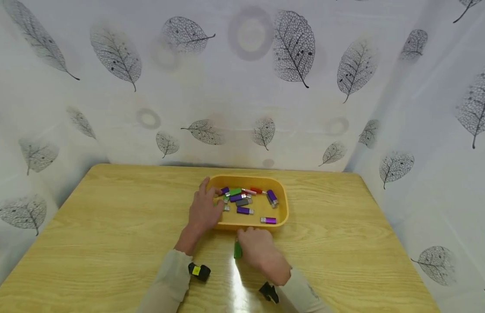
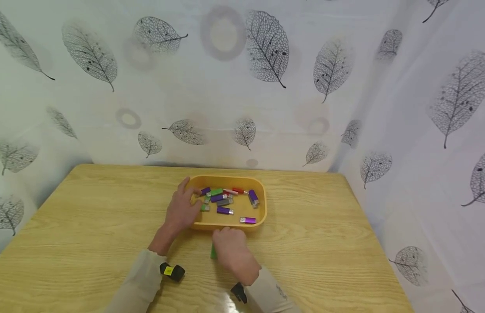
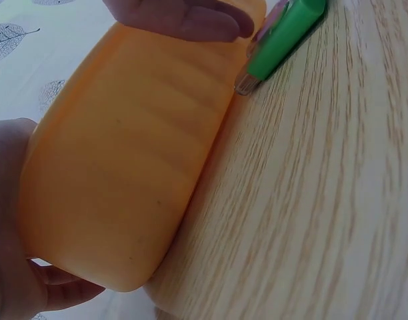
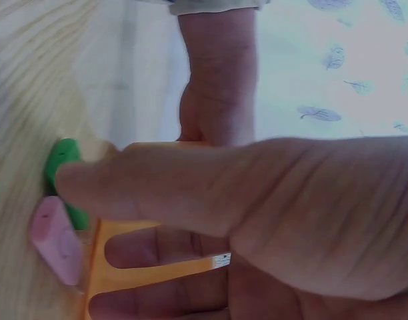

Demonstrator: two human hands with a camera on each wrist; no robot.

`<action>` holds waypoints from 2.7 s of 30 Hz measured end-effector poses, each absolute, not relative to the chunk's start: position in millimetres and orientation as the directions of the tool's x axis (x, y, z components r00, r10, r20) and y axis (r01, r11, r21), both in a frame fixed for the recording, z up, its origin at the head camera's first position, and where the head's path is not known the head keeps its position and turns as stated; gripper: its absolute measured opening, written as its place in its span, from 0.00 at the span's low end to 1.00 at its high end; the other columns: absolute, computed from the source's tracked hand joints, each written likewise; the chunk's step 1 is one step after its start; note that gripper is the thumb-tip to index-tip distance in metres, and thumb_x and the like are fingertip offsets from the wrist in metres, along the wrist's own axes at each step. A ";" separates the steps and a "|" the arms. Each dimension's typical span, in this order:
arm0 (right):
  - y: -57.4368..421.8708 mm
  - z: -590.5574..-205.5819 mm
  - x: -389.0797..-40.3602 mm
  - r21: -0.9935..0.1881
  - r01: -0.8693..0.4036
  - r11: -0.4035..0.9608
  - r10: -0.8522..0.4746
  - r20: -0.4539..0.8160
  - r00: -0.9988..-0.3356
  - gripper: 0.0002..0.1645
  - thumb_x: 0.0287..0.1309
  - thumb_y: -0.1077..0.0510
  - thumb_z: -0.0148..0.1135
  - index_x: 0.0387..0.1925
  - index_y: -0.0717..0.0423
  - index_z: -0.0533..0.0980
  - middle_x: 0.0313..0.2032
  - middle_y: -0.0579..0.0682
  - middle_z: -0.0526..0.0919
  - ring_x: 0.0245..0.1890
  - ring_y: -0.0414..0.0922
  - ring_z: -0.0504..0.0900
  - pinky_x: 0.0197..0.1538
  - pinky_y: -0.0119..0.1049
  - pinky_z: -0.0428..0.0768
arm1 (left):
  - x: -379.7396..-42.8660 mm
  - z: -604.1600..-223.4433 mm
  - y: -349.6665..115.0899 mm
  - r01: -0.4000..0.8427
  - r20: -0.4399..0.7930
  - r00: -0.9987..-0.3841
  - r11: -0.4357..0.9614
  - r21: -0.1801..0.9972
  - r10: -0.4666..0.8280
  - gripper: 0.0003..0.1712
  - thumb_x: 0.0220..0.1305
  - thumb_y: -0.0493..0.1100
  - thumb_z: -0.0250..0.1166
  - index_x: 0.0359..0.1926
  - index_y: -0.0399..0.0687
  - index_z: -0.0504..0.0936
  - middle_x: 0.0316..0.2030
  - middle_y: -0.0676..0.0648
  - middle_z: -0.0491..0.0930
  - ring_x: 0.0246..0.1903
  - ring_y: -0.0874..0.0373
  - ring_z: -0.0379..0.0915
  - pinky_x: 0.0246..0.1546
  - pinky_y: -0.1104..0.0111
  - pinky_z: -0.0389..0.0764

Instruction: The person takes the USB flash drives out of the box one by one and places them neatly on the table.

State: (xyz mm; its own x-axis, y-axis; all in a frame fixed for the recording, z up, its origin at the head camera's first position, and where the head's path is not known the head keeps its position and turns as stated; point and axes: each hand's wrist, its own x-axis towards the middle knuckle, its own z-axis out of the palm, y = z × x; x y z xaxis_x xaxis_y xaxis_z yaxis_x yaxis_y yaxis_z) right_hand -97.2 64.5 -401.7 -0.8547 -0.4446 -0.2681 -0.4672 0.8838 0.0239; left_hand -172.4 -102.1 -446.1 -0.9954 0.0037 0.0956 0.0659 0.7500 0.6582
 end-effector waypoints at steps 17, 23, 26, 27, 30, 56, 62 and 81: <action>70.4 -386.2 -96.8 -0.075 -0.462 0.884 -0.465 -0.253 -0.848 0.16 0.55 0.44 0.68 0.34 0.50 0.77 0.28 0.46 0.77 0.28 0.42 0.77 0.27 0.35 0.76 | -171.6 -449.4 -104.8 0.069 0.100 -0.995 0.744 0.665 0.002 0.18 0.62 0.46 0.57 0.51 0.44 0.79 0.77 0.42 0.48 0.64 0.35 0.62 0.49 0.41 0.76; 74.6 -386.1 -101.1 -0.079 -0.510 0.857 -0.515 -0.180 -0.838 0.14 0.57 0.45 0.66 0.31 0.50 0.75 0.23 0.43 0.74 0.21 0.39 0.72 0.21 0.32 0.71 | -172.8 -450.4 -104.1 0.067 0.103 -0.995 0.741 0.668 -0.002 0.19 0.63 0.47 0.56 0.52 0.44 0.78 0.77 0.43 0.47 0.64 0.36 0.62 0.50 0.41 0.75; 76.5 -385.9 -105.0 -0.105 -0.528 0.843 -0.538 -0.127 -0.833 0.13 0.60 0.47 0.64 0.28 0.49 0.73 0.19 0.41 0.69 0.17 0.37 0.67 0.17 0.30 0.66 | -173.1 -449.3 -103.7 0.069 0.107 -0.994 0.740 0.669 -0.004 0.19 0.62 0.46 0.56 0.51 0.44 0.79 0.77 0.43 0.48 0.64 0.36 0.62 0.50 0.41 0.75; 77.2 -385.8 -106.9 -0.109 -0.531 0.840 -0.541 -0.102 -0.835 0.14 0.61 0.47 0.64 0.27 0.49 0.72 0.17 0.40 0.68 0.15 0.37 0.65 0.16 0.30 0.65 | -173.3 -448.9 -103.6 0.069 0.107 -0.994 0.740 0.669 -0.004 0.19 0.62 0.46 0.56 0.51 0.44 0.79 0.77 0.43 0.48 0.64 0.36 0.62 0.50 0.41 0.75; 81.2 -385.8 -113.3 -0.143 -0.524 0.840 -0.535 -0.048 -0.844 0.14 0.63 0.47 0.63 0.28 0.49 0.73 0.16 0.40 0.68 0.15 0.37 0.65 0.16 0.30 0.64 | -173.5 -448.2 -103.8 0.068 0.103 -0.995 0.741 0.668 -0.002 0.18 0.63 0.46 0.56 0.51 0.45 0.79 0.77 0.43 0.48 0.63 0.36 0.63 0.50 0.41 0.76; 126.2 -431.5 -167.2 -0.514 -0.321 0.795 -0.323 0.089 -0.942 0.07 0.60 0.50 0.64 0.32 0.48 0.81 0.21 0.39 0.77 0.16 0.37 0.69 0.20 0.33 0.69 | -172.7 -444.6 -103.4 0.083 0.113 -0.994 0.732 0.676 0.008 0.19 0.63 0.46 0.56 0.51 0.42 0.79 0.77 0.42 0.48 0.63 0.35 0.63 0.51 0.41 0.75; 126.3 -433.4 -167.6 -0.512 -0.300 0.805 -0.295 0.093 -0.951 0.07 0.59 0.50 0.65 0.32 0.48 0.81 0.29 0.41 0.79 0.22 0.38 0.72 0.26 0.33 0.73 | -173.2 -448.0 -103.0 0.076 0.105 -0.994 0.731 0.678 0.006 0.19 0.63 0.46 0.56 0.51 0.43 0.79 0.77 0.42 0.47 0.63 0.35 0.62 0.50 0.42 0.76; 124.5 -428.1 -178.3 -0.597 -0.223 0.770 -0.281 -0.003 -0.960 0.15 0.58 0.52 0.65 0.45 0.54 0.79 0.56 0.55 0.73 0.21 0.40 0.71 0.25 0.35 0.72 | -172.0 -447.1 -105.3 0.070 0.105 -0.994 0.729 0.681 -0.002 0.19 0.63 0.47 0.56 0.52 0.43 0.79 0.77 0.43 0.46 0.61 0.37 0.63 0.46 0.46 0.76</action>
